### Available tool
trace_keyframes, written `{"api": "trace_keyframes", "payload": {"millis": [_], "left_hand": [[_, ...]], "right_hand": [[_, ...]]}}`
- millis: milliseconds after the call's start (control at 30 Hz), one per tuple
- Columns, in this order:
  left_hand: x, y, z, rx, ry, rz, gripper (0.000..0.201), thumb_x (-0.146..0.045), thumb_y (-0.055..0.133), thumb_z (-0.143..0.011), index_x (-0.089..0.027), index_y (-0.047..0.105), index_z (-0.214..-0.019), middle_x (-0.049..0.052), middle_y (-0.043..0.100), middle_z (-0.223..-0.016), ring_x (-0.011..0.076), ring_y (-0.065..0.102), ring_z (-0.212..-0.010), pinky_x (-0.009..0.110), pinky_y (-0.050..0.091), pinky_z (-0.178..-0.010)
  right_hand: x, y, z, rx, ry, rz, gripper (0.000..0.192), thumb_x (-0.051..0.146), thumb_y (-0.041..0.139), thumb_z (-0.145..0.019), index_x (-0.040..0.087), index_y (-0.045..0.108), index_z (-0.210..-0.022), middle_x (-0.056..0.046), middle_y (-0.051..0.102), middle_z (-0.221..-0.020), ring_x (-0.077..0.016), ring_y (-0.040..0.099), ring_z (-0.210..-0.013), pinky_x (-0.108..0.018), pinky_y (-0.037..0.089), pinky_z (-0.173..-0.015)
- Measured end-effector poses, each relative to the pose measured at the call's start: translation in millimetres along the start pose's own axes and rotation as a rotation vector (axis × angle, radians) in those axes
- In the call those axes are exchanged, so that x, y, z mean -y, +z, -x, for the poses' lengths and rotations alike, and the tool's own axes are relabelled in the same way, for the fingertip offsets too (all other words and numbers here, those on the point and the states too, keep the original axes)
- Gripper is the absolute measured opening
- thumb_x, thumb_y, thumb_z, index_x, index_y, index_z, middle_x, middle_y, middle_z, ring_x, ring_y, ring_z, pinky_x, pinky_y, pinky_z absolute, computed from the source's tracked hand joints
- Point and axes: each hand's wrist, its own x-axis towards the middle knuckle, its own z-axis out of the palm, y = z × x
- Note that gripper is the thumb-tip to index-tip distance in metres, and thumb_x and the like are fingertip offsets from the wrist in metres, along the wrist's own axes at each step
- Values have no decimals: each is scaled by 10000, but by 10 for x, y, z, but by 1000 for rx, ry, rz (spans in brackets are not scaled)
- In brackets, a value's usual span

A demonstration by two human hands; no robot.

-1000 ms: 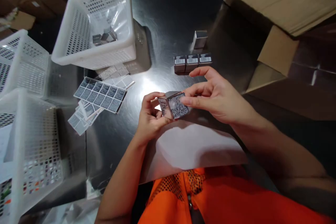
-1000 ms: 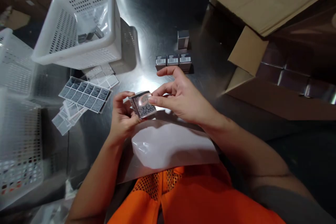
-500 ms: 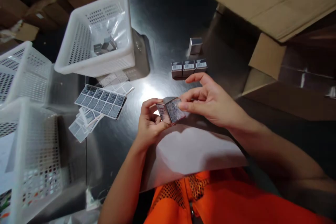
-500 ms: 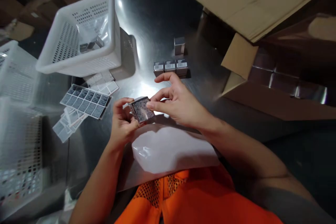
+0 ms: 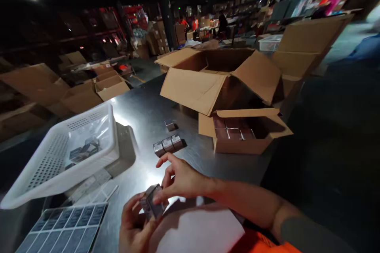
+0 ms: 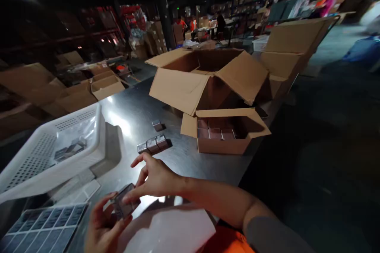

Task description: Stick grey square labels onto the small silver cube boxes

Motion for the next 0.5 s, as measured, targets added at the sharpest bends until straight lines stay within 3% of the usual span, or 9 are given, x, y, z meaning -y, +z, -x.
{"api": "trace_keyframes", "payload": {"millis": [67, 133, 233, 333, 500], "left_hand": [[2, 3, 25, -3, 19, 28, 708, -454, 994, -321, -366, 651, -934, -23, 802, -874, 310, 762, -703, 405, 630, -622], [-10, -2, 51, 14, 37, 44, 713, -422, 1003, -339, -317, 649, -949, 2, 802, -872, 266, 753, -681, 341, 616, -616], [-56, -12, 80, 89, 46, 29, 682, -410, 1000, -353, -307, 686, -949, -1, 773, -737, 233, 695, -567, 292, 544, -503], [-98, -5, 101, 135, 43, -1, 638, -415, 990, -381, -305, 735, -956, 12, 771, -730, 239, 689, -579, 295, 533, -494], [-37, 28, 116, 158, 129, -88, 553, -497, 933, -525, -325, 765, -1023, 31, 799, -863, 239, 720, -690, 314, 572, -618]], "right_hand": [[18, -31, 11, 16, 10, 48, 918, 251, 1026, -378, 231, 562, -1170, 105, 585, -689, -110, 584, -654, -185, 428, -547], [46, -53, 16, 59, 32, 56, 943, 216, 1027, -322, 237, 593, -1159, 72, 602, -842, -111, 604, -744, -176, 458, -567], [83, -66, -1, 238, 102, -3, 894, 254, 1018, -389, 243, 627, -1193, 14, 641, -1046, -115, 630, -878, -188, 516, -685], [98, -68, -31, 376, 139, -62, 880, 289, 1021, -394, 230, 667, -1198, 30, 658, -933, -111, 630, -853, -197, 508, -737], [82, -72, 60, 375, 25, 22, 823, 351, 1013, -446, 230, 712, -1202, 29, 672, -887, -123, 614, -838, -226, 496, -777]]}}
